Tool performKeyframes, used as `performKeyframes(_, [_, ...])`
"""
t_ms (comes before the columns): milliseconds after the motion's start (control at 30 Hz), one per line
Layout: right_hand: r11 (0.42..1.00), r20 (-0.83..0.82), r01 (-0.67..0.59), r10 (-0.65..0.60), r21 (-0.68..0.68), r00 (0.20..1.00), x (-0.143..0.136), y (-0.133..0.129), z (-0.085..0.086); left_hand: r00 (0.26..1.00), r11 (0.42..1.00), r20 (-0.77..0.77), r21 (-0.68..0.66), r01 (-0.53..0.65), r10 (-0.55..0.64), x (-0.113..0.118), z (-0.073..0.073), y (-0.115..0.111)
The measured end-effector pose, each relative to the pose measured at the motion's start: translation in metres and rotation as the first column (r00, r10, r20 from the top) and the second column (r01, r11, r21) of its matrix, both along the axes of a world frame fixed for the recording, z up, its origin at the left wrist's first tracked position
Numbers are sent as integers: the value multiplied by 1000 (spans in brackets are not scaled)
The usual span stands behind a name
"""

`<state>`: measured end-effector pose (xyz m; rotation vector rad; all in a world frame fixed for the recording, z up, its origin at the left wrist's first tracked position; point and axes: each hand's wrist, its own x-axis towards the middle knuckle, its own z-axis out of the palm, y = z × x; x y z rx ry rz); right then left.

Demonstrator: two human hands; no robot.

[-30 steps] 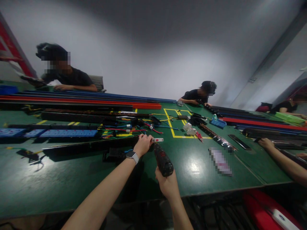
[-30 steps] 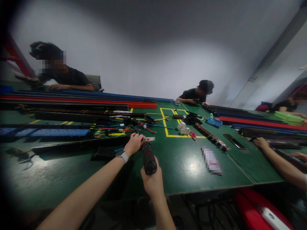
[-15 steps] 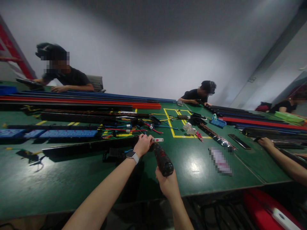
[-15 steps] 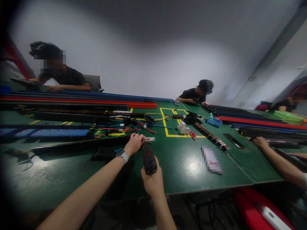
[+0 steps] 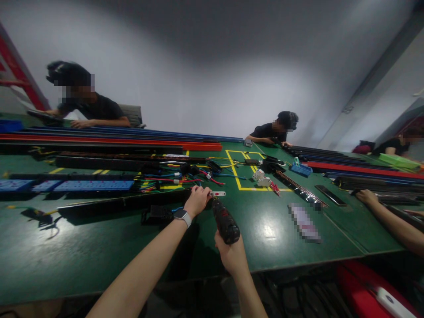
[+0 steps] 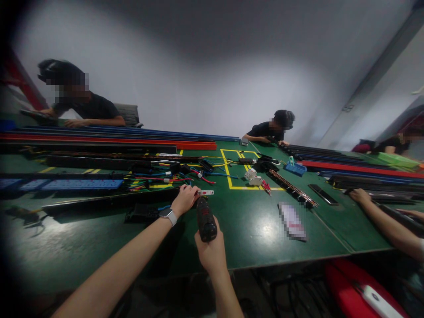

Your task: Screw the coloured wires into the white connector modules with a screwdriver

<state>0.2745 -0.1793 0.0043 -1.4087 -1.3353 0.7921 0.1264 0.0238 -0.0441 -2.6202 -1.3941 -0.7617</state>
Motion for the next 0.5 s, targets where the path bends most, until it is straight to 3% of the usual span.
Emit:
performKeyframes(267, [998, -2, -14, 14, -65, 1000, 0, 0, 1, 1000, 1000, 21, -10, 2, -1, 0, 2, 0])
performKeyframes(500, [1000, -6, -4, 4, -9, 1000, 1, 0, -3, 1000, 1000, 13, 6, 8, -8, 0, 2, -1])
